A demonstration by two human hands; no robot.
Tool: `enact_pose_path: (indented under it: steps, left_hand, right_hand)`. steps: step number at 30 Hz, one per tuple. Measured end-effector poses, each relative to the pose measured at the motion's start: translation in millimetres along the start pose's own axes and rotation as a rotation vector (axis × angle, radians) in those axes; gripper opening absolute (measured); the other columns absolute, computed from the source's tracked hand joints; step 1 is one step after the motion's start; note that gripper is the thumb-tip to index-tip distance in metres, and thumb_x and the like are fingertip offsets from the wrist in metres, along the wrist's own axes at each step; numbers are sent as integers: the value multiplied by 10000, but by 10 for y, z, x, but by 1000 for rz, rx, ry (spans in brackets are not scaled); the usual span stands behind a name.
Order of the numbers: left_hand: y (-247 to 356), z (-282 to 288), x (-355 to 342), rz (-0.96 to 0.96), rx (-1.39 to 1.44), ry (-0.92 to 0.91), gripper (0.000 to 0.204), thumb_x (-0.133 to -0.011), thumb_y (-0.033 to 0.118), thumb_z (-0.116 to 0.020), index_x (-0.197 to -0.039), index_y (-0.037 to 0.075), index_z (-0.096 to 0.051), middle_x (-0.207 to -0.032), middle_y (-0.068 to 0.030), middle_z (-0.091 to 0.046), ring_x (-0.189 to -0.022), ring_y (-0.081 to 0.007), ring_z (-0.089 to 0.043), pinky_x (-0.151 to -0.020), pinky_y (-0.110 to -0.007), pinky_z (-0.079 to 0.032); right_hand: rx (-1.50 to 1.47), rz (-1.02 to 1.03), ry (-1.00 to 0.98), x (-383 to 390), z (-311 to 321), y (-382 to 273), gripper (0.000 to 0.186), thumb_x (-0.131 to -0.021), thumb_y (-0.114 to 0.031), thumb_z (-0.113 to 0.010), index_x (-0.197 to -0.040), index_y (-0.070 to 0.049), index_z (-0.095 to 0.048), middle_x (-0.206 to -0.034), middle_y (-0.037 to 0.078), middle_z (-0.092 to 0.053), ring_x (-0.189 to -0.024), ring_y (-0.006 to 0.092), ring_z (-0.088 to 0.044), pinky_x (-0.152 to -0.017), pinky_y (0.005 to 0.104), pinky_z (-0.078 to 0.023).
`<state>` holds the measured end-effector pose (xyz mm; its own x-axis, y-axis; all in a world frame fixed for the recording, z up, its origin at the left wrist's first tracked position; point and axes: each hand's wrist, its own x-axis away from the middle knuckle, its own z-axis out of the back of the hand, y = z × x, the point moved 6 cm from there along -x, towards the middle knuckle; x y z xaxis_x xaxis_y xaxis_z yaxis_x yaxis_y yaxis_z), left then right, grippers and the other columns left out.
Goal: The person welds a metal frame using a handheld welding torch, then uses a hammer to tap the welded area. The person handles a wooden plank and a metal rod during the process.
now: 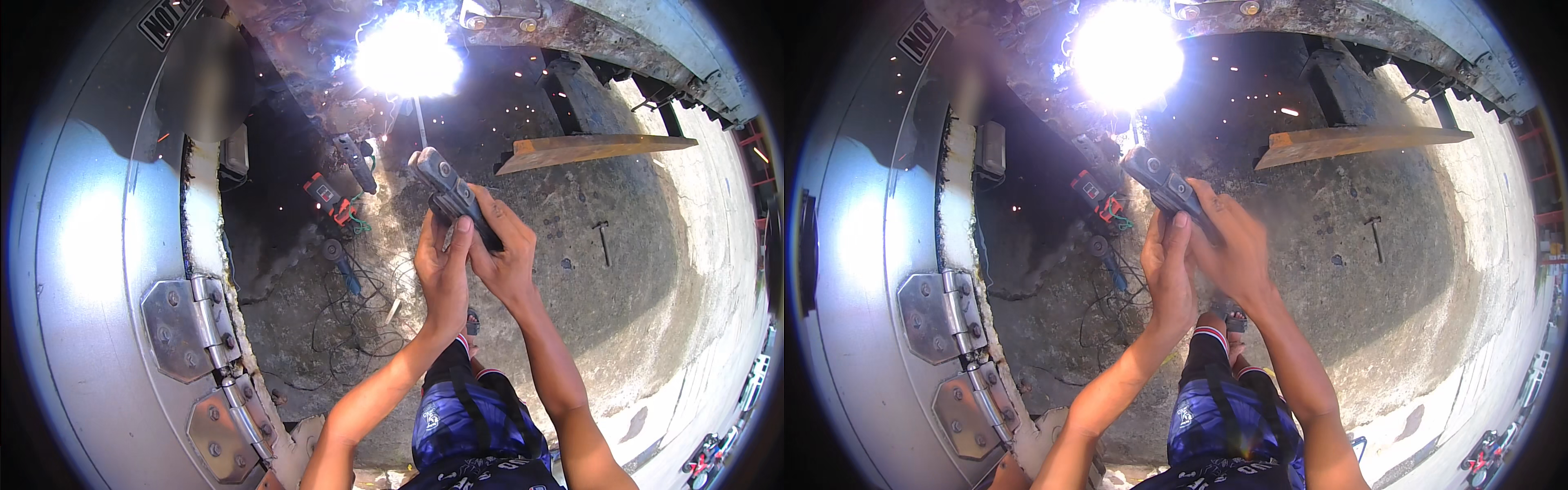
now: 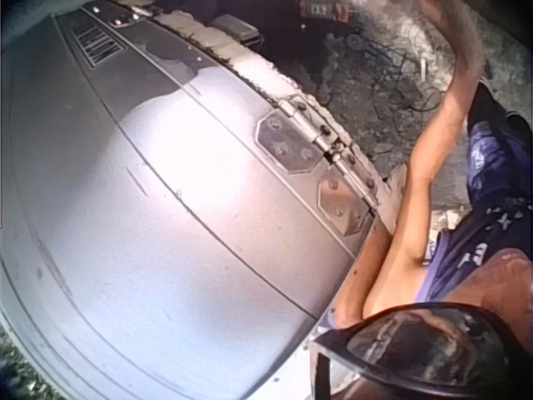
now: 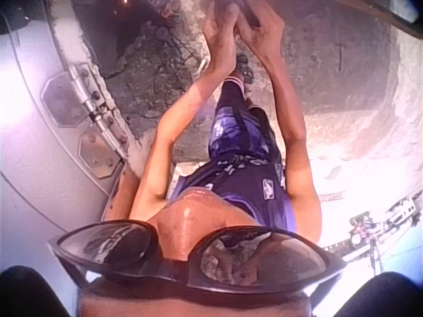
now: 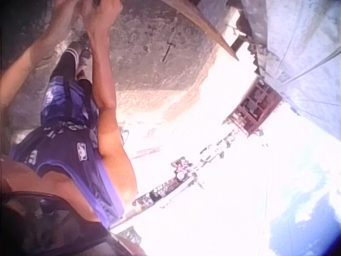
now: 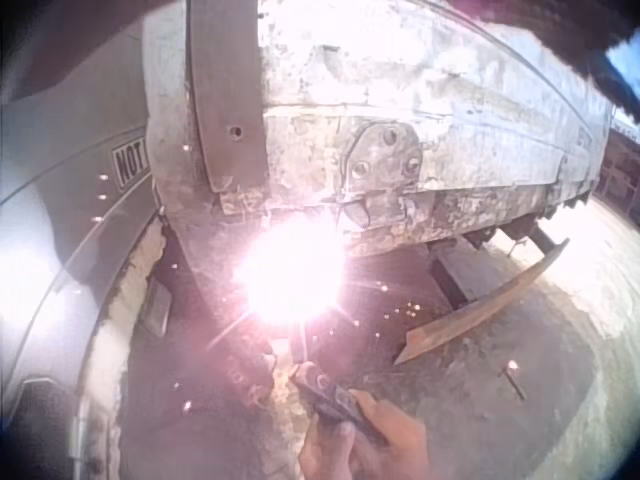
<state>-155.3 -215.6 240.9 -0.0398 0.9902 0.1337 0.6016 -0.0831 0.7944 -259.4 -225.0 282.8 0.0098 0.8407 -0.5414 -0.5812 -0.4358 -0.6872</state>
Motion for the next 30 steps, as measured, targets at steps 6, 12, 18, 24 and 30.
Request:
enact_pose_path:
  steps: [6, 12, 18, 24, 30]
  left_hand:
    - [24, -4, -5, -8, 0, 10, 422, -1048, 286, -632, -1373, 25, -561, -1255, -21, -628, -1171, -97, -567, -1020, -287, -424]
    - [-56, -6, 17, -14, -51, -49, 493, -1051, 222, -628, -1443, -45, -493, -1356, -75, -617, -1250, -119, -553, -1087, -294, -397]
    - [-31, -32, 27, -26, -20, -46, 499, -1056, 220, -620, -1456, -45, -486, -1368, -81, -614, -1260, -124, -550, -1099, -297, -390]
    - [21, -25, 31, -27, -14, -25, 509, -1056, 256, -619, -1450, -40, -490, -1373, -81, -602, -1274, -126, -538, -1100, -300, -385]
    - [17, -7, 19, -20, -12, -24, 501, -1055, 263, -623, -1444, -27, -496, -1353, -75, -603, -1260, -122, -540, -1085, -298, -388]
  right_hand:
    - [-18, 9, -8, -11, -10, -7, 574, -824, -31, -766, -1380, -46, -627, -950, 146, -692, -781, 299, -687, -677, 362, -545]
    - [51, -52, 85, 153, 14, 23, 508, -842, -46, -766, -1331, -8, -632, -983, 184, -709, -812, 330, -701, -725, 387, -559]
    - [25, -27, 92, 122, 31, 5, 485, -837, -46, -771, -1306, -10, -651, -992, 185, -715, -819, 336, -709, -730, 378, -565]
    - [36, -6, 51, 53, 20, -32, 472, -834, -73, -776, -1287, -14, -658, -958, 172, -705, -802, 342, -699, -700, 383, -559]
    - [39, -87, -27, 37, 14, -25, 468, -833, -36, -744, -1279, 64, -641, -1120, 246, -720, -971, 365, -743, -846, 373, -570]
